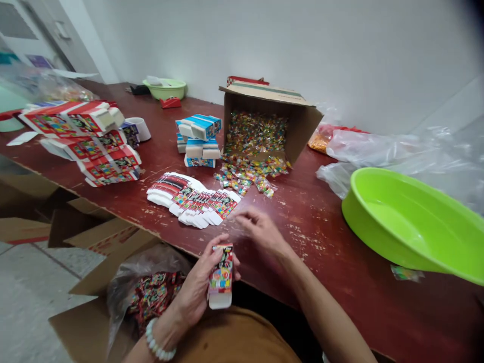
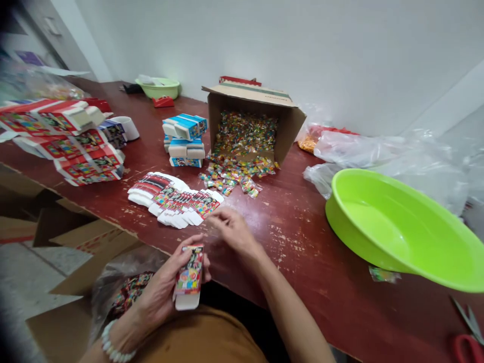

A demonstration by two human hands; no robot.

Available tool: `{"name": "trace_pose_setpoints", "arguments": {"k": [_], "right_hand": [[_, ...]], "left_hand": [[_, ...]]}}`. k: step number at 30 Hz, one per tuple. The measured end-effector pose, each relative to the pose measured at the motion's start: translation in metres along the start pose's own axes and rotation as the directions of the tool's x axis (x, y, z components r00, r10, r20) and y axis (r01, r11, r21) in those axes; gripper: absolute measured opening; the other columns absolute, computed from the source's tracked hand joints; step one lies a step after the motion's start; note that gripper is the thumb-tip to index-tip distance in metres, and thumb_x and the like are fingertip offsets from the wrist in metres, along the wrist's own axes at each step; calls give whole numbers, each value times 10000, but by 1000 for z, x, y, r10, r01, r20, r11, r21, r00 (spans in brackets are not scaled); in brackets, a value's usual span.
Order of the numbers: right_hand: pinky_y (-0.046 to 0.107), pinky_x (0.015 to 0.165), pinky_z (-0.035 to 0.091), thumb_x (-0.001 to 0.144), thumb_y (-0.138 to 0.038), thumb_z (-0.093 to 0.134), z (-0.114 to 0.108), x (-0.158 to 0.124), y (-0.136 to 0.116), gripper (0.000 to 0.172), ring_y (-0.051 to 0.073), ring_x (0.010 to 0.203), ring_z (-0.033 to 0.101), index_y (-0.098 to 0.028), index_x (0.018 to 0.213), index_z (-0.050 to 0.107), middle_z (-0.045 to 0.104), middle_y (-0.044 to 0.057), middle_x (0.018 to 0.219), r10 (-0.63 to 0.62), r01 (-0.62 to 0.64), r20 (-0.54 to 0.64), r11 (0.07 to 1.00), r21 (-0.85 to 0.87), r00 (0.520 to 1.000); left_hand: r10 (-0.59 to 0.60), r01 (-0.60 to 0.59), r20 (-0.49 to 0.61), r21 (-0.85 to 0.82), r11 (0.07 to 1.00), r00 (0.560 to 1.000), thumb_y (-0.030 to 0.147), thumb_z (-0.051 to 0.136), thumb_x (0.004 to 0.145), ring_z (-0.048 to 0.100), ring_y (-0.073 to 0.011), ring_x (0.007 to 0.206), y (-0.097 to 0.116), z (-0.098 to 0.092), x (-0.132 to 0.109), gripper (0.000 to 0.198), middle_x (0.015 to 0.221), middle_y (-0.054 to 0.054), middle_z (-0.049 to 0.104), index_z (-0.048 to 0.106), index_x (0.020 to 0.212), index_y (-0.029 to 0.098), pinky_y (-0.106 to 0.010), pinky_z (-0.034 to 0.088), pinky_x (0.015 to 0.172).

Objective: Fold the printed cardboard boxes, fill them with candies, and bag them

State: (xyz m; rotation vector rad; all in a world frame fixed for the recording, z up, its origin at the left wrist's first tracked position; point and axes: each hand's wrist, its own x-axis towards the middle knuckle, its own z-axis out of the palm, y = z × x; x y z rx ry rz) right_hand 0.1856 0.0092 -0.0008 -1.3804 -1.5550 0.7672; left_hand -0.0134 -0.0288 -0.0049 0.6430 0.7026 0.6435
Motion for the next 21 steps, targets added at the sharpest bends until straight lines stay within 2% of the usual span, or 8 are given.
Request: {"name": "trace_pose_setpoints", "arguments": {"k": [2,4,6,9,12,15,18,21], "right_hand": [[382,941,457,901,-320,558,-27,22,26,224,226,1059,593,-218,1055,685,663,68,1126,136,-196,-319,967,-164,938],[481,1051,345,858,-268,579,-54,43,51,338,303,1260,454,-165,1174,640,544,154,1327,197,-313,-451,929,-198,870],[534,1070,284,807,-270,642,-73,58,71,389,360,1310,386,-154,1179,641,506,183,1365,265,-406,-502,893,-196,824],[520,1035,312,719,-272,740,-83,68,89,328,368,1233,454,-193,1033,689,602,146,1242,357,-492,-510,857,-156,783],[422,920,420,629,-246,792,-83,64,94,317,293,1024,584,-191,915,669,680,88,995,421,-517,-496,854,-67,759],[323,699,481,652,-364,765,-79,47,85,363,215,778,624,-165,923,628,667,52,818,454,-472,-459,878,82,764],[262,573,465,669,-495,731,-63,20,56,469,170,682,619,-166,983,616,667,40,812,444,-380,-382,895,234,810],[237,554,462,631,-473,797,-32,-5,15,463,143,652,607,-185,960,648,672,19,784,373,-247,-236,868,431,897]], "left_hand": [[-115,115,35,-8,993,993,409,666,859,698,-201,829,-9,-7,-9,497,985,-85,720,484,1293,248,-297,532,741],[-243,242,49,29,970,969,397,704,828,679,-191,854,-12,-20,-16,420,1022,-92,715,561,1184,227,-299,515,767],[-261,257,31,107,961,965,378,757,774,653,-163,811,-7,-40,-21,336,936,-58,714,618,1028,207,-276,497,755],[-211,182,46,349,919,976,365,826,660,583,-118,667,12,-75,-24,309,726,14,659,622,807,184,-213,440,642],[-389,229,108,654,721,915,292,838,571,543,-116,641,32,-97,-28,343,733,43,650,664,851,201,-199,393,583],[-509,250,105,775,580,855,277,805,583,563,-141,690,43,-94,-29,349,807,32,655,670,899,214,-214,415,599],[-419,255,99,662,705,903,366,713,728,590,-138,659,43,-72,-19,316,903,-1,650,590,980,219,-220,424,566],[-210,109,149,500,859,966,345,632,814,603,-123,634,37,-43,-4,342,930,-28,652,481,1094,219,-222,429,575]]}}
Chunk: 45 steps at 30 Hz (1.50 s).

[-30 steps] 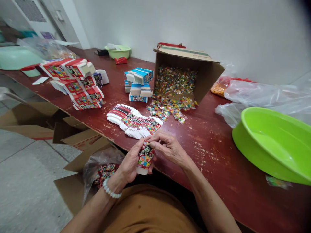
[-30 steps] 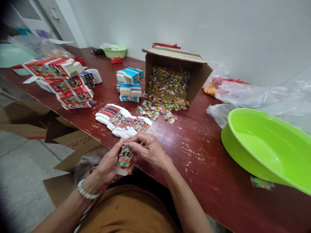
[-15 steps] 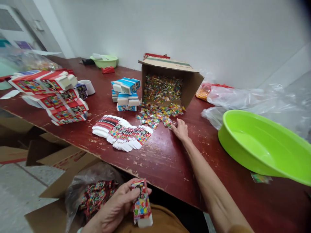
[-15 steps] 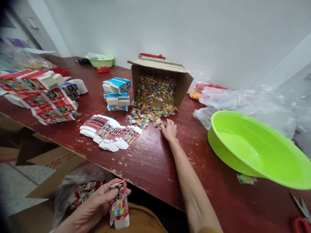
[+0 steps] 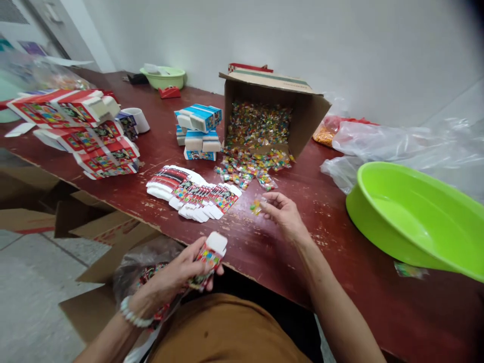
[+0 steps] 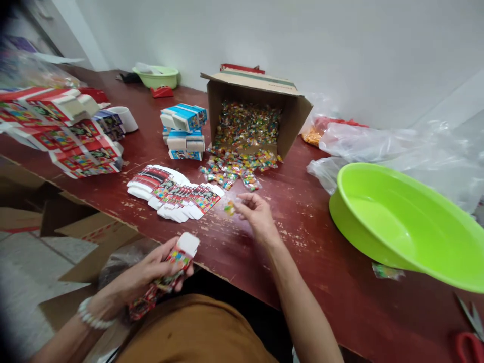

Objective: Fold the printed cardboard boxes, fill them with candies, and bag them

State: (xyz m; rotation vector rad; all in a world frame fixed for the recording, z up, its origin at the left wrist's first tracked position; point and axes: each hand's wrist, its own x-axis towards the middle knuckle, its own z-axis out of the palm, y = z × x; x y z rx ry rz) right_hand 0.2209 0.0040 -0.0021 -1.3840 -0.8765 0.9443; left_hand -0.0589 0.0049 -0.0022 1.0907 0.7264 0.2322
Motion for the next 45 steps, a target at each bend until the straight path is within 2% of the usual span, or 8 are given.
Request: {"name": "trace_pose_setpoints", "arguments": {"k": [7,17,22,27,32,37,40,45], "right_hand": [[269,714,489,707,-298,803,59,-58,-19,214,148,766,613,-205,868,697,692,2,840,-144,110,184,976,186,972],[282,641,483,741,-325,777,60,-61,-27,155,156,672,592,-207,803,699,686,6,767,-237,223,103,966,128,966],[359,896,453,856,-353,690,56,-64,-26,138,206,950,596,-232,804,731,661,38,946,-324,357,321,933,-46,890],[280,722,507,859,-385,690,61,-66,-19,237,145,783,606,-268,1064,667,652,15,964,-81,-2,346,973,232,935],[233,469,471,746,-355,800,74,-71,-14,366,105,522,543,-244,1060,648,650,-6,831,40,-261,579,917,303,814],[295,631,541,786,-317,767,77,-73,-11,104,172,749,640,-223,787,723,680,37,927,-243,163,316,952,260,917],[365,870,515,866,-252,688,73,-74,-12,76,200,901,659,-243,901,755,729,50,919,-481,493,336,868,55,809],[358,777,558,857,-321,698,73,-73,-18,103,199,883,675,-226,849,737,725,49,1011,-287,273,424,957,97,859]], "left_hand": [[245,-249,-85,-39,968,966,175,561,762,568,-104,577,12,32,18,452,827,6,624,413,1187,216,-227,437,553],[305,-309,-78,-37,950,949,150,557,711,562,-107,551,17,35,10,466,785,11,635,434,1159,198,-231,450,540],[328,-344,-115,-161,925,938,227,614,750,592,-131,519,15,35,10,416,746,-2,658,471,1140,197,-225,447,495],[227,-267,-148,-380,885,963,562,486,870,639,-194,491,15,32,11,466,688,-55,683,565,1066,146,-266,482,461],[248,-309,-214,-329,892,945,491,604,810,591,-161,427,11,33,14,371,639,-53,684,612,933,140,-232,460,390],[259,-312,-187,-371,875,948,463,620,845,603,-151,447,10,29,16,323,662,-33,679,611,965,163,-225,488,397],[162,-163,-50,-539,827,986,575,506,894,631,-183,440,13,25,15,419,670,-49,690,608,967,175,-268,514,391],[220,-233,-97,-593,771,971,564,386,950,635,-188,434,15,28,17,504,674,-28,675,574,1226,187,-279,516,373]]}}
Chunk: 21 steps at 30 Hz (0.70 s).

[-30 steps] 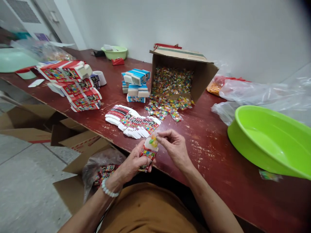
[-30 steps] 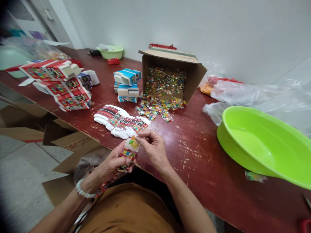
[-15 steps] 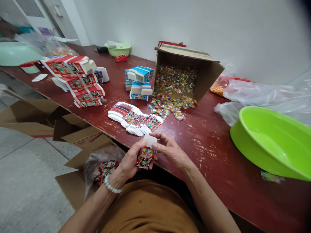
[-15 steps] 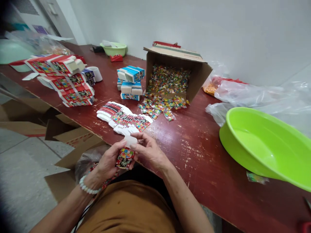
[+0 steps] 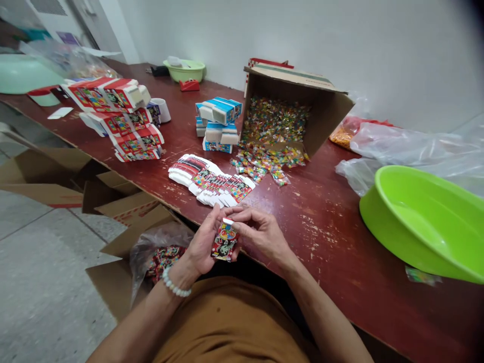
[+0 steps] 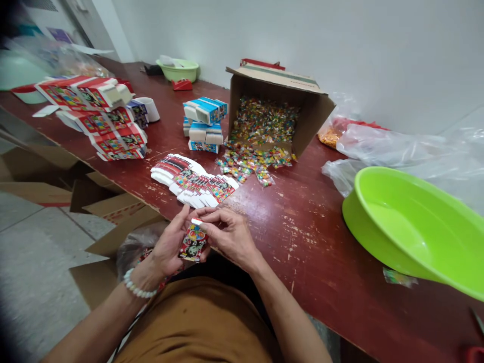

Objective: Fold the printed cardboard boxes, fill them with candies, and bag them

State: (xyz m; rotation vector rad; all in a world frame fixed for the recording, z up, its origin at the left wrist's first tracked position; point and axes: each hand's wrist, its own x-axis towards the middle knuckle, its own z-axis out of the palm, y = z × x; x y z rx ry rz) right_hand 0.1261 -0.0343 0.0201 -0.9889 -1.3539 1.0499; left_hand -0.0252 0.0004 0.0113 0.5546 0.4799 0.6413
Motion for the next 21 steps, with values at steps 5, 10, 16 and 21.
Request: {"name": "trace_pose_setpoints", "arguments": {"k": [5,10,16,21], "right_hand": [[363,625,580,718,-387,814,6,13,-4,197,208,736,665,-215,711,718,727,43,858,206,-198,-30,963,182,978],[344,642,570,703,-374,818,8,16,-4,202,203,738,660,-199,706,716,729,54,861,245,-230,-62,954,192,967],[354,824,513,859,-319,688,3,1,3,103,203,959,636,-223,889,708,664,58,1114,72,-72,75,997,2,995],[324,844,472,843,-288,702,13,-8,20,190,197,1026,596,-245,1023,662,611,50,1190,-4,16,80,989,-150,997]], "left_hand": [[28,-26,-34,72,997,999,628,389,924,595,-162,390,-3,1,4,618,624,-46,681,584,1248,140,-242,475,362],[9,2,-82,128,992,997,674,453,874,582,-157,374,-2,-3,4,664,560,-50,659,651,1129,94,-223,448,344],[-10,10,-112,-2,1000,994,371,590,864,629,-158,462,2,-8,4,407,733,-22,702,622,1218,171,-261,521,379],[37,-35,-167,14,999,985,352,622,815,589,-120,448,-1,-11,4,366,774,-13,684,639,1142,189,-232,499,384]]}}
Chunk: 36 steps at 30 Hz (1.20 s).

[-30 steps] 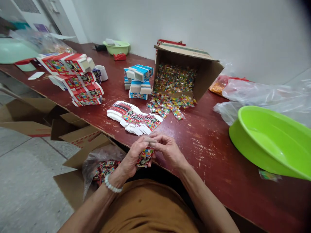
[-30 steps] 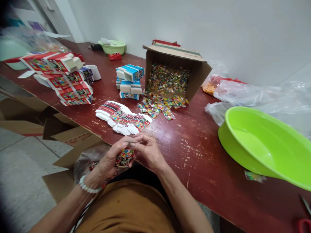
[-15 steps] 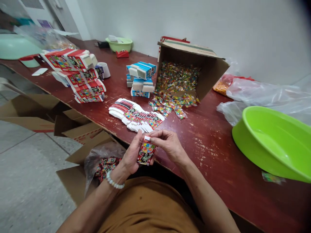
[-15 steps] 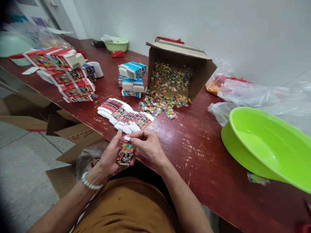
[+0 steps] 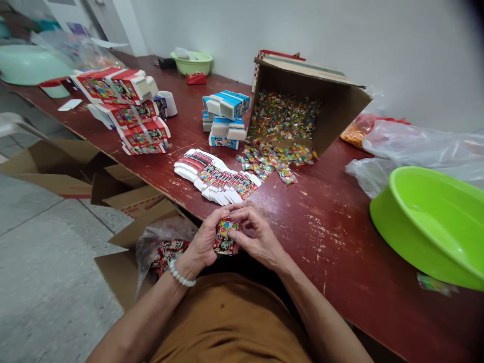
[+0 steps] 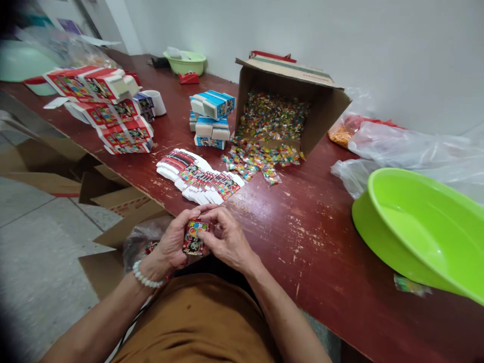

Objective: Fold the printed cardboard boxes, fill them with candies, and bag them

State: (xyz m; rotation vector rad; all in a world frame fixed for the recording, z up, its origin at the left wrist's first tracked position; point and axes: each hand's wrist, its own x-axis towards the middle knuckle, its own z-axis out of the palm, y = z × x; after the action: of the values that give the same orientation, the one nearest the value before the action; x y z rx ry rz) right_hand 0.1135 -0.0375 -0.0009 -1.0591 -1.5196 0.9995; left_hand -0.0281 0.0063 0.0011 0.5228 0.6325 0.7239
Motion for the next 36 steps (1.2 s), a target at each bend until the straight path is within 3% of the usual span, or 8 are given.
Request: {"name": "trace_pose_setpoints", "arguments": {"k": [5,10,13,22,25,27,30,36], "right_hand": [[314,692,489,862,-404,635,-24,37,34,341,183,766,603,-209,1142,621,623,49,938,158,-168,-117,983,-80,980],[445,911,422,788,-436,703,-67,85,72,577,315,1094,515,-180,1283,555,541,149,1202,87,-337,-407,726,-599,909],[497,934,379,744,-557,726,-67,92,83,610,360,1153,453,-215,1230,587,500,154,1264,151,-414,-411,596,-688,899],[331,682,479,688,-526,681,-68,79,71,445,213,803,598,-191,958,565,638,58,916,274,-333,-518,943,-23,810],[273,618,480,695,-507,716,-67,60,40,398,159,699,605,-204,920,592,674,18,841,290,-262,-337,957,127,896],[267,647,498,683,-442,786,-60,48,17,356,149,716,617,-210,898,622,687,3,833,251,-206,-148,942,265,957],[268,657,512,701,-400,819,-46,36,-6,309,143,705,619,-220,884,647,687,-10,807,195,-195,41,895,400,980],[252,659,512,739,-369,807,-26,27,-7,263,134,710,616,-226,906,663,676,-11,803,194,-182,28,851,492,981]], "left_hand": [[279,-177,-204,410,895,938,469,590,845,602,-150,475,7,-43,-20,469,694,-3,675,560,1221,190,-239,476,441],[553,14,-350,854,520,756,576,558,802,544,-310,1230,17,-137,-44,539,1295,-114,621,614,1182,198,-412,434,1018],[583,143,-393,892,428,711,552,534,793,545,-332,1220,21,-162,-49,539,1242,-117,642,589,1210,215,-482,377,1068],[738,-255,-66,915,314,672,391,627,820,592,-237,1128,38,-45,-12,430,1231,-78,643,597,1214,220,-347,406,1049],[521,-331,-12,758,561,854,418,656,816,594,-255,1138,43,-14,0,414,1209,-90,663,634,1166,197,-353,437,1003],[159,-199,120,558,805,980,493,637,818,653,-276,1038,39,-3,3,435,1120,-113,704,657,1114,175,-383,496,907],[-236,113,372,324,939,898,565,681,755,718,-285,808,23,2,-2,522,925,-130,742,656,1064,146,-395,547,753],[-199,131,263,253,959,944,463,794,690,718,-226,622,1,2,-17,451,811,-108,739,647,965,137,-282,555,573]]}}
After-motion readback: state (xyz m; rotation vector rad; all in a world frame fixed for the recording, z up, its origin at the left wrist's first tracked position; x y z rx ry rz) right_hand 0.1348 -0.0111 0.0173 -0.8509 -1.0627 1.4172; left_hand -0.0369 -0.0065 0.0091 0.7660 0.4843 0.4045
